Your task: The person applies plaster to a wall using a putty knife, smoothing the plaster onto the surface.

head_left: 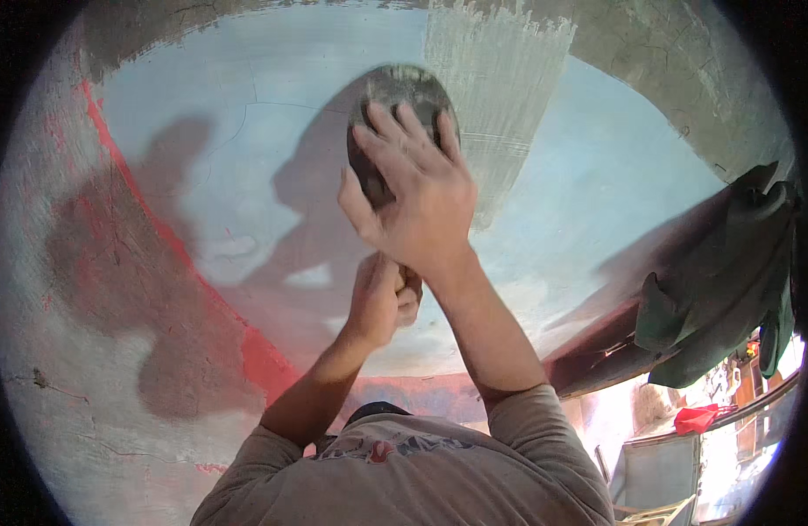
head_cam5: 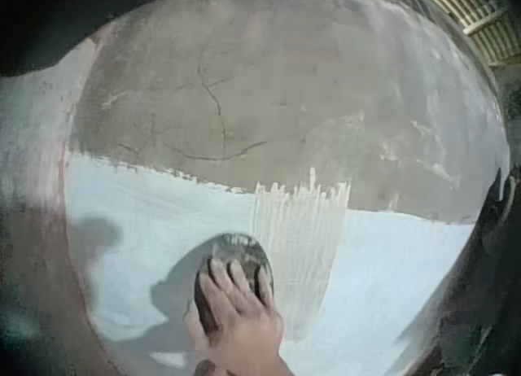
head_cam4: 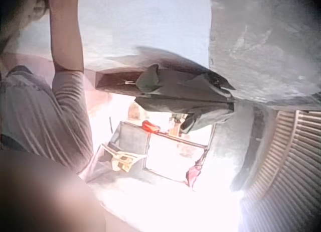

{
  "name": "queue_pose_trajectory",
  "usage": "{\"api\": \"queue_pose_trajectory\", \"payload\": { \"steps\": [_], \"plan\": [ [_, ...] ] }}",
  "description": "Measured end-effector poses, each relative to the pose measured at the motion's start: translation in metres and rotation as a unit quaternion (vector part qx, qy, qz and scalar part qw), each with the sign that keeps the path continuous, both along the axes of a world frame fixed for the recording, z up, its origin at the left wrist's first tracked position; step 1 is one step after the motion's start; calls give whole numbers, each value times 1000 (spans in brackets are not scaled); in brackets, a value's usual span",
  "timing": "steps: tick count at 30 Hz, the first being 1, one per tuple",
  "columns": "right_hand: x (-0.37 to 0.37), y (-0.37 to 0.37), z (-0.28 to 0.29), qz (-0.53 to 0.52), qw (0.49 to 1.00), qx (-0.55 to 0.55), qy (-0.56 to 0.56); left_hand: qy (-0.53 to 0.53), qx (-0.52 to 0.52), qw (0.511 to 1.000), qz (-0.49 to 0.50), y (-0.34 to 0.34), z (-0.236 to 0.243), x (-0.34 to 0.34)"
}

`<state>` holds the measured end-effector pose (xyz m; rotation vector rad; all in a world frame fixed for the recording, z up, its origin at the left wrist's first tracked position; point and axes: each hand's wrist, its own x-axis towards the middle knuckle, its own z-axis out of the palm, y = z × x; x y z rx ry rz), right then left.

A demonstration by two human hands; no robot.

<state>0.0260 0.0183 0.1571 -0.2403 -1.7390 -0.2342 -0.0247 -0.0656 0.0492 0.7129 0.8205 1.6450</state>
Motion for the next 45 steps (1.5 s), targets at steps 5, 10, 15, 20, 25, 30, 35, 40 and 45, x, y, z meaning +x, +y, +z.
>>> {"api": "queue_pose_trajectory", "payload": {
  "steps": [5, 10, 15, 20, 25, 30, 35, 40, 45],
  "plan": [
    [3, 3, 5, 6, 1000, 5, 4, 29, 35, 999, -29, 1, 4, 1],
    [4, 6, 21, 12, 1000, 11, 9, 23, 51, 998, -42, 1, 22, 2],
    [5, -2, -5, 8, 1000, -8, -16, 29, 29, 999, -19, -2, -4, 5],
    [0, 10, 41, 18, 999, 39, 22, 2, 49, 998, -41, 7, 38, 1],
    [3, -2, -5, -7, 1000, 8, -14, 20, 33, 999, -14, -6, 0, 9],
    [1, 8, 35, -4, 999, 39, 25, 11, 41, 998, -44, 6, 33, 1],
    [-2, 9, 30, 22, 999, 35, 26, 20, 47, 999, -20, 5, 25, 0],
    [3, 8, 14, 11, 1000, 15, 12, 45, 51, 998, -18, 7, 15, 3],
    [-3, 17, 58, 18, 998, 46, 50, 35, 62, 997, -23, 15, 65, -1]
  ]
}}
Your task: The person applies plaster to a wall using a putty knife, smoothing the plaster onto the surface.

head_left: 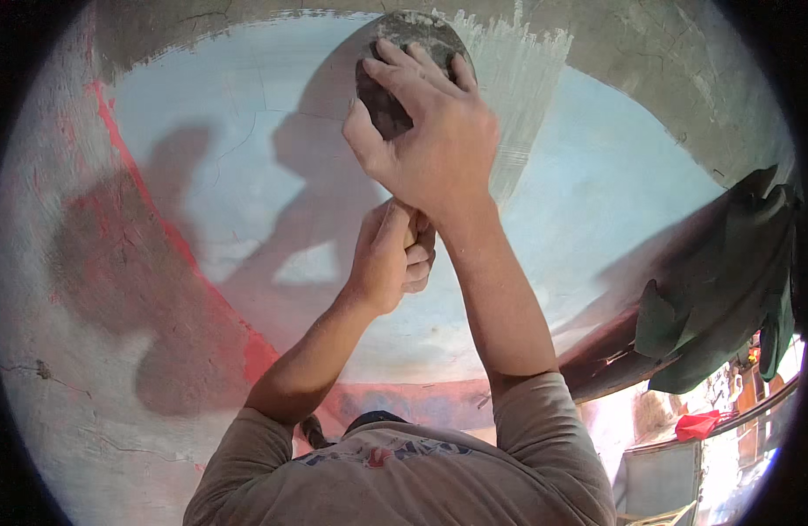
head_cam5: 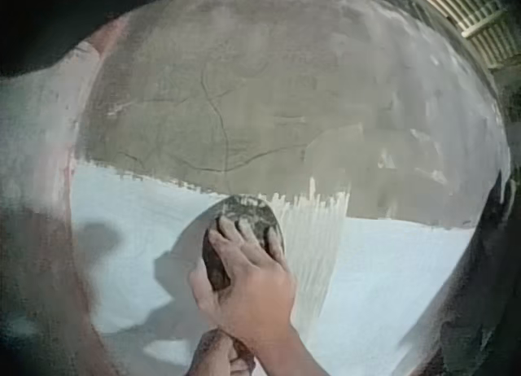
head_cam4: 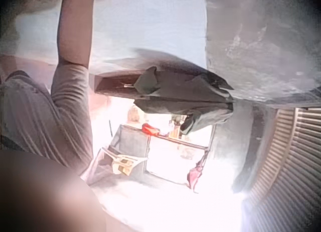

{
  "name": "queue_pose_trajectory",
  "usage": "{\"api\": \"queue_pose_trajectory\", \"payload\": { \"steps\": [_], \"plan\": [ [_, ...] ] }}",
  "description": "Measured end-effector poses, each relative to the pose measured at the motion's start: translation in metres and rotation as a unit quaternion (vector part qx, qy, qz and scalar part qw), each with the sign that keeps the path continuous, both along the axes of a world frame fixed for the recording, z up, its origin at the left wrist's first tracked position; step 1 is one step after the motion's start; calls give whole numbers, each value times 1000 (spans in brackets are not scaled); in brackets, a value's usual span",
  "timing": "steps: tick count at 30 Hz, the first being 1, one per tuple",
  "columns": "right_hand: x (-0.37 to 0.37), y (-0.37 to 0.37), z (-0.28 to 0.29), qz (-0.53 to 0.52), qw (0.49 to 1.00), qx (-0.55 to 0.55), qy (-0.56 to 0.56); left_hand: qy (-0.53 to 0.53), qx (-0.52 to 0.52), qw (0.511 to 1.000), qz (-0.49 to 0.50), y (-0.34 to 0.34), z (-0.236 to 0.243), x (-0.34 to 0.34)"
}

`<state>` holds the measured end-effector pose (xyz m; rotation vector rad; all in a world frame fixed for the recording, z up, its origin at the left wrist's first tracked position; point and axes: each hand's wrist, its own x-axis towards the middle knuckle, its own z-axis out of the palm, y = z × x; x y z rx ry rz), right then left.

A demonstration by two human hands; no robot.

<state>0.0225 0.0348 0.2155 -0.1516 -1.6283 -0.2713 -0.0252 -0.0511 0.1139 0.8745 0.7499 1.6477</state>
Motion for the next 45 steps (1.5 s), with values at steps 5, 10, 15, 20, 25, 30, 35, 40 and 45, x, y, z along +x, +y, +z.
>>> {"api": "queue_pose_trajectory", "payload": {
  "steps": [5, 10, 15, 20, 25, 30, 35, 40, 45],
  "plan": [
    [12, -20, -61, -24, 997, -42, -61, -19, -20, 1000, -3, -11, -77, 4],
    [9, -9, -33, -35, 999, -23, -36, -5, -14, 1000, 6, 4, -49, 3],
    [8, -11, -43, -31, 998, -22, -49, -23, -29, 999, -24, 0, -54, 1],
    [14, -14, -88, -41, 995, -49, -71, -13, 6, 1000, 8, -3, -97, 11],
    [10, -6, -32, -22, 999, -20, -32, -7, -1, 1000, -11, 7, -50, 5],
    [13, -11, -82, -16, 998, -38, -55, -9, -32, 999, 27, -6, -90, 16],
    [11, -6, -43, -41, 998, -22, -52, 18, 12, 999, 44, 9, -62, 10],
    [2, 0, -10, -41, 999, 0, -15, -5, 3, 1000, -29, 7, -15, -1],
    [8, -10, -47, -34, 998, -20, -51, -27, -32, 999, 6, 2, -54, 3]
  ]
}}
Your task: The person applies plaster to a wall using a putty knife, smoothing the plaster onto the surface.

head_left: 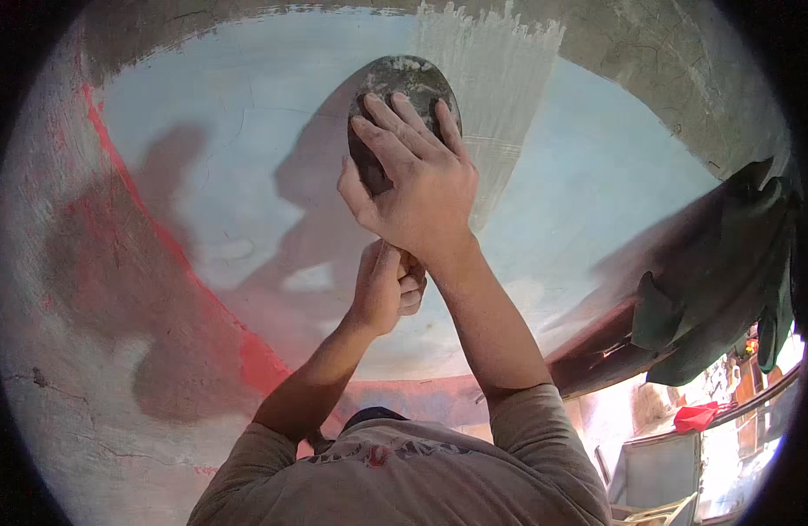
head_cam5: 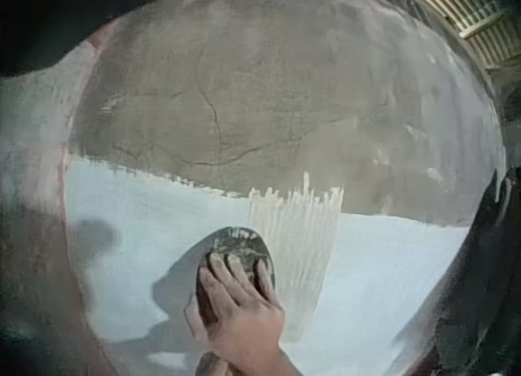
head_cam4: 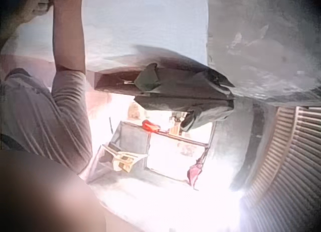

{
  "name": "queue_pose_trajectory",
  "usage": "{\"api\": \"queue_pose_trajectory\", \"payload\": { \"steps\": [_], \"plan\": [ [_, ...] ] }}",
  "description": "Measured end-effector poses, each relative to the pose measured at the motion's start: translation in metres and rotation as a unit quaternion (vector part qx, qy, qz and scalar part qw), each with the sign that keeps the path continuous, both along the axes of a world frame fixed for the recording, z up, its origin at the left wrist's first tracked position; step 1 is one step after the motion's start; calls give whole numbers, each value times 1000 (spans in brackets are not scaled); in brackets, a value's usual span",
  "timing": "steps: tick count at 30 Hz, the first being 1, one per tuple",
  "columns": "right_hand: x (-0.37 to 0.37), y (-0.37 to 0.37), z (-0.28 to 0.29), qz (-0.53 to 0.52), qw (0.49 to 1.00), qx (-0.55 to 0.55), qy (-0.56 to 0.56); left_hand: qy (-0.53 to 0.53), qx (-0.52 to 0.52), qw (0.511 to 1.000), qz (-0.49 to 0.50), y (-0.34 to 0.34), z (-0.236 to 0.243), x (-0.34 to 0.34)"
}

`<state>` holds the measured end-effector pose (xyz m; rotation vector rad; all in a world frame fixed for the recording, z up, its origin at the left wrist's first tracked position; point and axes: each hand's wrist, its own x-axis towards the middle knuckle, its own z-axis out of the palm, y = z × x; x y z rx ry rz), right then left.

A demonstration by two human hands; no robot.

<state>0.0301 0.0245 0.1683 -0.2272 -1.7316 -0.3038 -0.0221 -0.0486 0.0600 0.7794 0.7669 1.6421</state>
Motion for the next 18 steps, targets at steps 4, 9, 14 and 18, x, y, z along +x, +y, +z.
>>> {"api": "queue_pose_trajectory", "payload": {
  "steps": [4, 9, 14, 18],
  "plan": [
    [-5, 11, 41, 26, 998, 39, 42, 17, 16, 1000, -4, 4, 40, 0],
    [-6, 3, 10, 15, 998, 42, 37, 8, -13, 1000, -8, 4, 2, -8],
    [-7, -5, -33, 3, 1000, -4, -8, 25, 4, 1000, -5, 0, -49, -12],
    [-8, 1, 14, -8, 1000, 16, 9, 19, 17, 999, 29, 2, 7, -3]
  ]
}}
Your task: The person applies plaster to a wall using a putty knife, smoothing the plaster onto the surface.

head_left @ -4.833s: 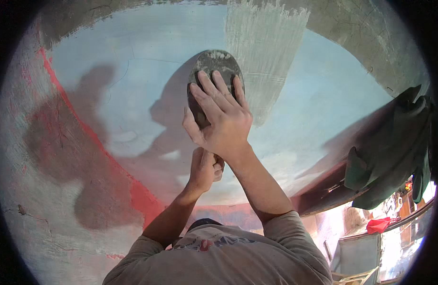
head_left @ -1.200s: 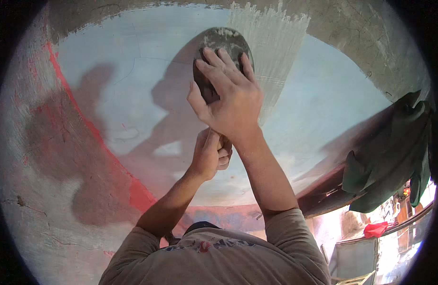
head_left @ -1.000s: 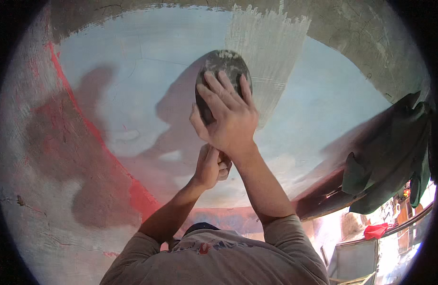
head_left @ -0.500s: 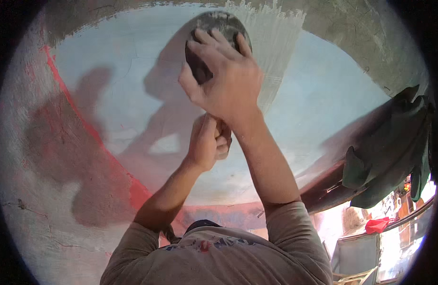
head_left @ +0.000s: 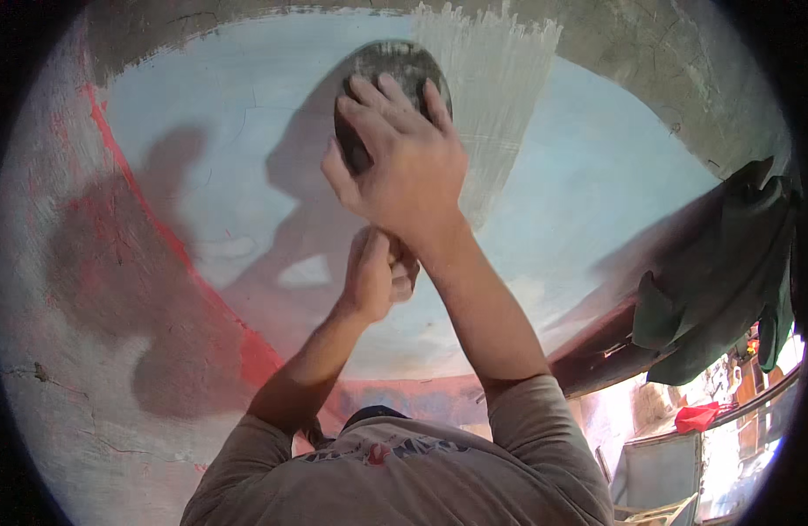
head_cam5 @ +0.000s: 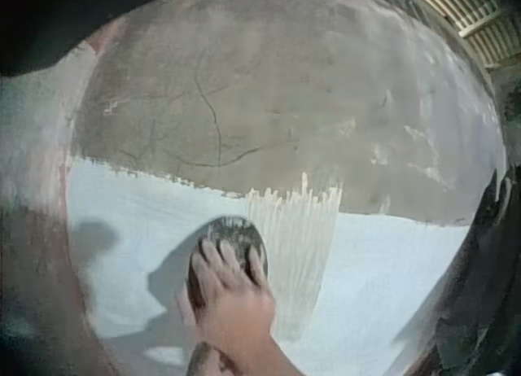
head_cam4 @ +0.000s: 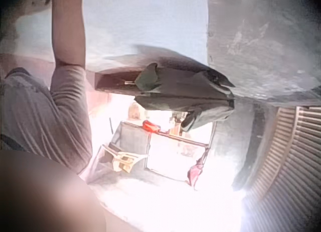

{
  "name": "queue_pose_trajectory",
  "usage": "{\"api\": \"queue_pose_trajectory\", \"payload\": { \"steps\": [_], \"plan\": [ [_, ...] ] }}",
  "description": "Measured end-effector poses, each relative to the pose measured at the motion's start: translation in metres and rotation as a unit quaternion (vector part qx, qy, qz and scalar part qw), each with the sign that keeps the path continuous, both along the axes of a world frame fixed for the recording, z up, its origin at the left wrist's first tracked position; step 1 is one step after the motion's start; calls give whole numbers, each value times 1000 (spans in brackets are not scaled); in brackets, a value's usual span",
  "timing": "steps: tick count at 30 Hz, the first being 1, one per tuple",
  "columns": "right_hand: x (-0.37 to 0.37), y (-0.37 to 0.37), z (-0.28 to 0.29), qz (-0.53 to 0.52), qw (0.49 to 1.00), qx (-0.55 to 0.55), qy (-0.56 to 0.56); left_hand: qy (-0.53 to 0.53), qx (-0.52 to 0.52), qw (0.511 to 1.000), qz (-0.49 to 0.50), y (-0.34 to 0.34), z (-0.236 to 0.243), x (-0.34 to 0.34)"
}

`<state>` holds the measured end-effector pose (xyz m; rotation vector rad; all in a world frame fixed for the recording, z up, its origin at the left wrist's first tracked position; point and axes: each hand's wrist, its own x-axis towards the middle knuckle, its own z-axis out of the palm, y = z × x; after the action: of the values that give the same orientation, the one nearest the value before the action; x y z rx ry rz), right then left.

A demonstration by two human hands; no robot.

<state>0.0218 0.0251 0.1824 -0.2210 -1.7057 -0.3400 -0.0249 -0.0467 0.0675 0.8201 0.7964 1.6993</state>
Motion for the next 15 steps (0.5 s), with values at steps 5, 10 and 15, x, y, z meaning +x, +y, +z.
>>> {"api": "queue_pose_trajectory", "payload": {
  "steps": [5, 10, 15],
  "plan": [
    [-4, -5, -15, 7, 1000, 2, 15, 25, 3, 999, -42, -2, -19, -12],
    [-2, -12, -41, -14, 999, -35, -25, -6, -16, 1000, -15, -14, -38, -1],
    [-4, -6, 8, -24, 1000, -14, 2, 12, 21, 997, -70, -6, 9, -9]
  ]
}}
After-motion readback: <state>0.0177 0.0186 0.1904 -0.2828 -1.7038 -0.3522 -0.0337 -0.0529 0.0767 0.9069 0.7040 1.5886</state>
